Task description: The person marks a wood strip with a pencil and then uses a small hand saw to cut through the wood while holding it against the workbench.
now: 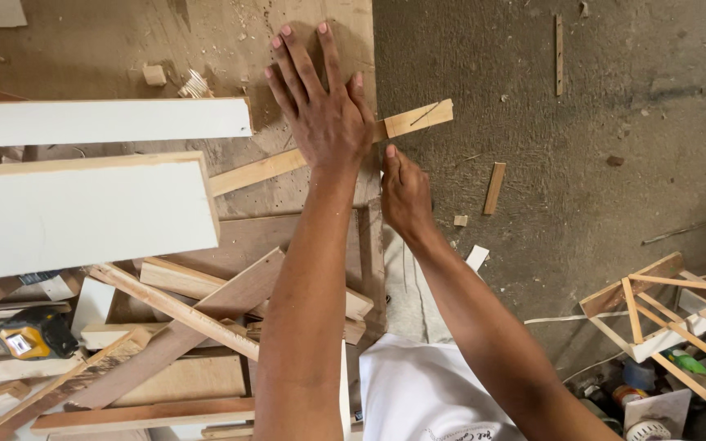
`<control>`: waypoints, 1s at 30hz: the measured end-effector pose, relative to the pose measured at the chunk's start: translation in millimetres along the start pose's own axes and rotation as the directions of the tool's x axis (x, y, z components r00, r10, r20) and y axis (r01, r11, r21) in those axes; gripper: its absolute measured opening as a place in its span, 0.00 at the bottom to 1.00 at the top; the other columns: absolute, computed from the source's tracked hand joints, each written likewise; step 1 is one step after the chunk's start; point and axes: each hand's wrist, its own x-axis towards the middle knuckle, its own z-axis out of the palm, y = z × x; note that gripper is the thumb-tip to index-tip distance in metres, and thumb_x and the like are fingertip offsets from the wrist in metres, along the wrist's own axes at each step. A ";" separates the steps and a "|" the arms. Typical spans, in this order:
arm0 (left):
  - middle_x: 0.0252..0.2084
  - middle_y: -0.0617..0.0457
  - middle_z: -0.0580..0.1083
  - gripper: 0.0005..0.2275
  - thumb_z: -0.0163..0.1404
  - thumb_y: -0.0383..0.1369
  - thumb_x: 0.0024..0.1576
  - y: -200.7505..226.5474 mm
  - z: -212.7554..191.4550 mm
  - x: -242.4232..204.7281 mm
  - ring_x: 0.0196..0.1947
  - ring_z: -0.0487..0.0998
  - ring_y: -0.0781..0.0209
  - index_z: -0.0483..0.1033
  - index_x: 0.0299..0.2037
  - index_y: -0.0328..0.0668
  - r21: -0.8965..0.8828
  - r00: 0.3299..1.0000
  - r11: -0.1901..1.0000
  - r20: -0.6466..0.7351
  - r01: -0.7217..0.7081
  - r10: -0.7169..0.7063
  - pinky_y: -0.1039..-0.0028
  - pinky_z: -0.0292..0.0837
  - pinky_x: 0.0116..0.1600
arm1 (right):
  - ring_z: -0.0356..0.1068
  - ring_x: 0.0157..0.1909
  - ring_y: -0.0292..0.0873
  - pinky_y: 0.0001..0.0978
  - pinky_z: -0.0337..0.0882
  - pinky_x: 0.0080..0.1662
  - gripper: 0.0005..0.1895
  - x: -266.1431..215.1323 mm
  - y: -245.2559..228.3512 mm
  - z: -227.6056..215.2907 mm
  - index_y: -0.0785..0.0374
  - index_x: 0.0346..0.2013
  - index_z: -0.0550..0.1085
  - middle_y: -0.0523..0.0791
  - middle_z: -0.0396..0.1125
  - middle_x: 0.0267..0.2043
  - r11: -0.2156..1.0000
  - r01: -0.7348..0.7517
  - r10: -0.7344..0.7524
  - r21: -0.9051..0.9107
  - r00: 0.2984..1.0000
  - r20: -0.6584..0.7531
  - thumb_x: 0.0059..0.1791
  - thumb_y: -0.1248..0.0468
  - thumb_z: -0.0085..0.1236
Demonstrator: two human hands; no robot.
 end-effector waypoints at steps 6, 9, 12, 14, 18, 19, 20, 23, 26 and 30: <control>0.81 0.40 0.33 0.26 0.24 0.48 0.73 -1.1 2.4 1.1 0.82 0.31 0.43 0.37 0.81 0.57 0.019 1.000 1.000 -0.004 -0.004 0.004 0.49 0.25 0.83 | 0.57 0.21 0.40 0.43 0.58 0.26 0.31 -2.0 2.5 1.0 0.58 0.23 0.66 0.41 0.58 0.18 0.997 -0.075 0.075 0.013 0.997 0.026 0.60 0.46 0.24; 0.81 0.39 0.32 0.27 0.26 0.48 0.73 -0.1 4.3 1.0 0.81 0.30 0.42 0.36 0.80 0.55 0.016 0.999 1.000 0.044 -0.015 0.014 0.48 0.24 0.82 | 0.55 0.23 0.39 0.41 0.58 0.26 0.31 6.6 11.1 2.6 0.60 0.23 0.65 0.39 0.56 0.20 0.998 -0.052 0.052 0.033 0.999 0.017 0.62 0.46 0.26; 0.81 0.37 0.31 0.28 0.26 0.48 0.73 0.1 2.9 -0.1 0.81 0.29 0.41 0.34 0.81 0.52 0.018 0.998 1.000 0.062 -0.009 0.008 0.47 0.24 0.81 | 0.50 0.21 0.40 0.41 0.54 0.25 0.32 1.9 16.4 3.2 0.60 0.22 0.62 0.39 0.51 0.19 0.990 -0.130 0.126 0.056 0.990 0.070 0.62 0.45 0.24; 0.81 0.38 0.31 0.27 0.26 0.49 0.74 -1.4 1.4 0.2 0.82 0.29 0.42 0.34 0.80 0.54 0.005 0.998 1.000 0.067 -0.006 0.006 0.48 0.23 0.82 | 0.48 0.19 0.40 0.40 0.52 0.22 0.32 -6.4 15.0 2.5 0.58 0.22 0.62 0.39 0.50 0.18 0.984 -0.156 0.150 0.082 0.985 0.082 0.61 0.45 0.23; 0.81 0.37 0.31 0.27 0.26 0.48 0.74 -1.1 4.1 1.8 0.81 0.29 0.41 0.34 0.80 0.52 0.006 0.997 1.000 0.072 -0.021 0.021 0.47 0.23 0.82 | 0.51 0.18 0.38 0.38 0.53 0.22 0.32 2.9 8.3 1.6 0.58 0.21 0.63 0.40 0.54 0.16 1.000 -0.013 0.013 0.028 1.000 0.014 0.61 0.44 0.24; 0.81 0.37 0.31 0.27 0.26 0.48 0.74 -0.3 5.2 -0.2 0.81 0.29 0.40 0.34 0.81 0.52 0.019 0.998 1.000 0.063 -0.023 0.022 0.46 0.24 0.82 | 0.52 0.19 0.38 0.38 0.55 0.23 0.33 8.7 6.3 -0.2 0.59 0.21 0.63 0.41 0.55 0.16 0.999 0.037 -0.037 -0.019 0.999 -0.009 0.62 0.44 0.25; 0.81 0.36 0.31 0.27 0.26 0.47 0.74 -0.6 4.8 0.1 0.81 0.29 0.40 0.34 0.81 0.51 0.033 0.999 0.999 0.047 -0.028 0.026 0.46 0.24 0.82 | 0.52 0.19 0.39 0.41 0.56 0.23 0.32 2.8 4.2 0.3 0.58 0.22 0.63 0.41 0.54 0.16 0.999 -0.032 0.032 0.015 0.999 0.022 0.61 0.45 0.24; 0.81 0.37 0.31 0.28 0.25 0.48 0.73 0.4 1.6 -0.3 0.81 0.29 0.40 0.34 0.80 0.51 0.025 0.999 0.999 0.043 -0.027 0.026 0.46 0.24 0.82 | 0.54 0.19 0.42 0.47 0.58 0.24 0.31 -7.2 -4.2 -2.9 0.57 0.22 0.65 0.43 0.55 0.17 0.990 -0.129 0.125 0.050 0.989 0.075 0.59 0.45 0.23; 0.81 0.37 0.32 0.27 0.25 0.47 0.74 1.5 5.3 -0.7 0.81 0.29 0.40 0.34 0.81 0.52 0.024 0.999 0.999 0.026 -0.027 0.027 0.47 0.24 0.82 | 0.56 0.21 0.43 0.47 0.58 0.28 0.33 -11.3 1.2 -5.5 0.62 0.21 0.63 0.45 0.57 0.17 0.997 -0.081 0.081 -0.001 0.995 0.053 0.60 0.44 0.26; 0.81 0.38 0.32 0.27 0.24 0.48 0.73 0.2 -0.4 -0.4 0.81 0.29 0.41 0.35 0.81 0.53 0.027 0.998 1.000 0.058 -0.014 0.013 0.47 0.24 0.82 | 0.55 0.21 0.42 0.46 0.57 0.27 0.33 -12.8 6.5 -6.6 0.61 0.21 0.63 0.44 0.57 0.18 0.996 -0.085 0.084 0.036 0.995 0.049 0.60 0.44 0.25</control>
